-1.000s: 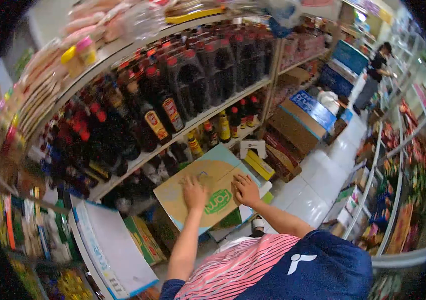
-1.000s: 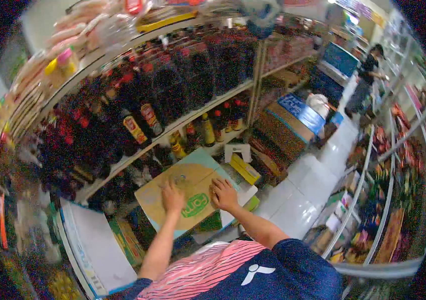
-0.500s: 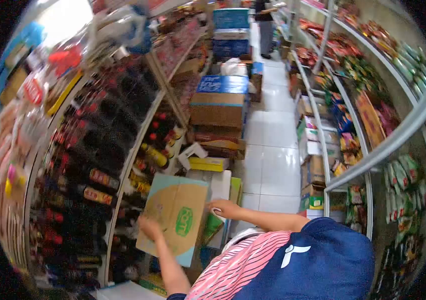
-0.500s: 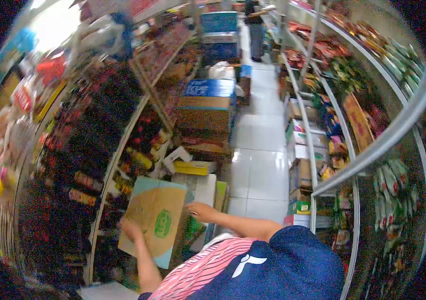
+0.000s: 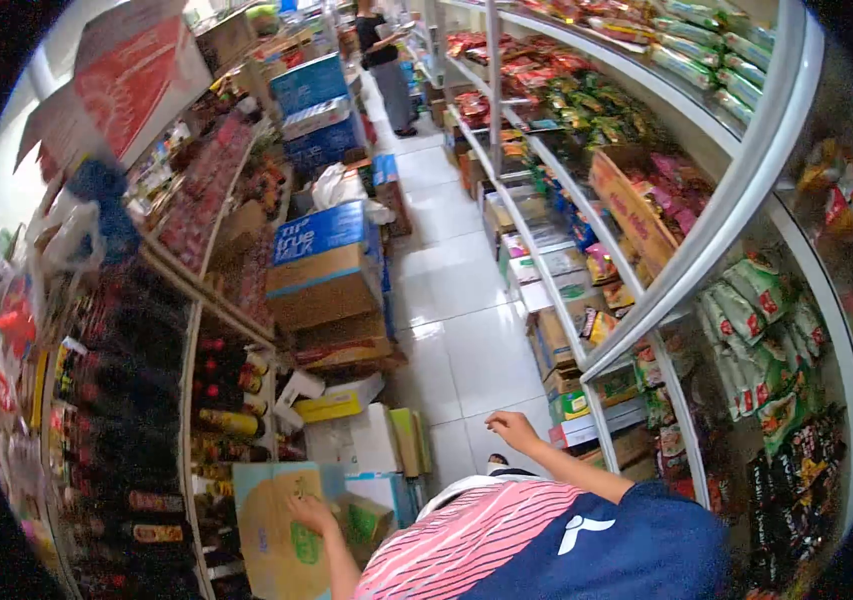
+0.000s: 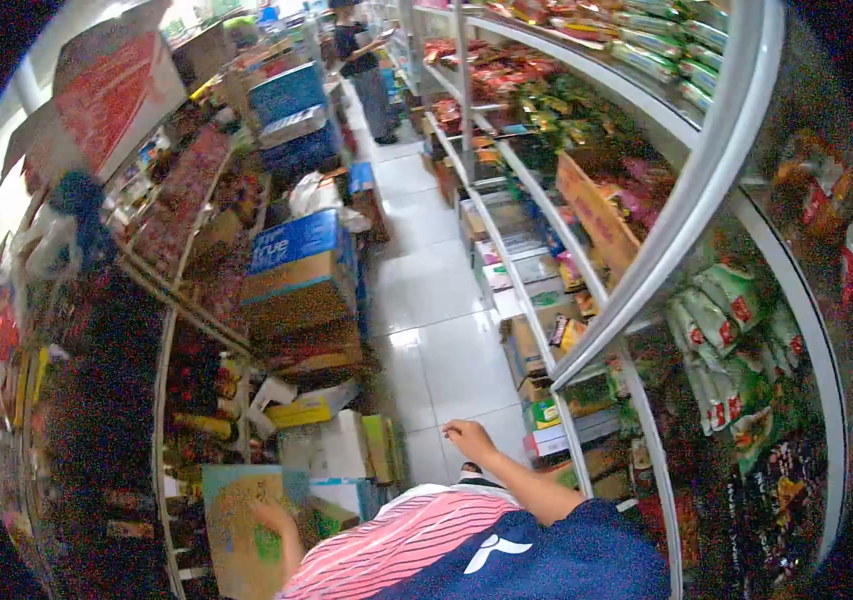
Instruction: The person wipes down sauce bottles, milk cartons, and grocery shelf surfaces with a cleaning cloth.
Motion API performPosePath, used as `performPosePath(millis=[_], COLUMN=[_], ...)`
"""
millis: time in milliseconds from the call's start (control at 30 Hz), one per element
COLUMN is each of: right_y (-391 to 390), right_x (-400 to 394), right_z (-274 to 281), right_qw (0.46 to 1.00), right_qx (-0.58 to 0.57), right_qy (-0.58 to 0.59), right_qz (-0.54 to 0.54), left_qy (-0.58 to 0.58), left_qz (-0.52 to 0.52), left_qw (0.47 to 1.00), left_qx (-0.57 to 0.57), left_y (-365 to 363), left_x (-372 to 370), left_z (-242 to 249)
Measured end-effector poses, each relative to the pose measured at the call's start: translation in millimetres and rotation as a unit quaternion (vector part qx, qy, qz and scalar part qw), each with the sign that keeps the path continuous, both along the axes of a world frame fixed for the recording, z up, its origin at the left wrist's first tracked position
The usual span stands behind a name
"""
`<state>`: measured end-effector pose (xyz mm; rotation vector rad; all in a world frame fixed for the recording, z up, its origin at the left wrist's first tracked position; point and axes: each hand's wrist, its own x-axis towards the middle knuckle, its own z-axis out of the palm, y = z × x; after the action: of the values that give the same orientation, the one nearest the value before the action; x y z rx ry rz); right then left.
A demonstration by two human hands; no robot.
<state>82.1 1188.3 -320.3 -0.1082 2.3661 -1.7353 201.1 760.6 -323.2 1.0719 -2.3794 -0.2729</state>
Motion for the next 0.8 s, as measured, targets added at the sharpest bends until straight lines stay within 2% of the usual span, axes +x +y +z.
performPosePath(millis=[33,67,133,200,267,333,400,467,500,533,567,600,667,700,733,800], right_y=[3.7,7.5,15.7,30.8,43.9,58.1,74.5,88.3,96.9,105.1,113.2,121.4,135.1,140.2,145.0,153.8], right_x=[-1.9,-4.3,-7.5,-11.0,-19.7,-27.0,-37.1,-48.0,-53.7,-60.7,-64.6,-68.7,-81.3,-88.3,-97.5,-117.4], right_z=[-2.2,0.8,16.4,38.4,61.3,81.2,96.4,106.2,102.9,104.9,108.9,115.3,126.1,131.6,136.8,145.5], right_qw=[1.0,0.999,0.998,0.999,0.999,0.973,0.972,0.975,0.969,0.96,0.962,0.96,0.941,0.937,0.933,0.884], right_qx=[-0.022,-0.021,-0.064,-0.048,-0.031,0.11,0.131,0.075,0.1,0.127,0.098,0.105,0.138,0.134,0.136,0.229], right_qy=[0.005,0.006,-0.003,0.015,0.036,0.198,0.19,0.188,0.195,0.202,0.185,0.18,0.227,0.226,0.226,0.25], right_qz=[-0.015,-0.027,-0.013,-0.015,-0.016,-0.051,-0.047,-0.09,-0.117,-0.144,-0.176,-0.184,-0.212,-0.23,-0.245,-0.321], left_qy=[0.023,0.024,0.0,0.073,0.058,0.033,-0.003,-0.037,-0.045,-0.07,-0.095,-0.104,-0.175,-0.195,-0.208,-0.224], left_qz=[-0.072,-0.084,-0.137,-0.235,-0.316,-0.404,-0.397,-0.326,-0.322,-0.303,-0.285,-0.285,-0.254,-0.279,-0.285,-0.28], left_qw=[0.995,0.994,0.969,0.933,0.879,0.823,0.721,0.477,0.472,0.426,0.378,0.371,0.279,0.247,0.244,0.145], left_qx=[0.058,0.059,0.207,0.261,0.352,0.398,0.569,0.815,0.82,0.85,0.876,0.878,0.909,0.907,0.904,0.922], left_y=[32.1,53.5,90.3,137.7,223.2,277.8,354.6,407.5,425.5,441.8,456.4,468.1,484.6,492.7,501.8,520.5], left_x=[-24.3,-52.4,-99.8,-144.0,-176.7,-215.7,-225.2,-232.8,-236.6,-240.8,-246.4,-254.6,-276.7,-289.9,-302.1,-329.6], left_z=[33.4,39.0,40.3,14.2,61.7,24.3,59.3,81.0,90.0,98.4,105.8,113.7,124.1,117.3,120.2,131.2])
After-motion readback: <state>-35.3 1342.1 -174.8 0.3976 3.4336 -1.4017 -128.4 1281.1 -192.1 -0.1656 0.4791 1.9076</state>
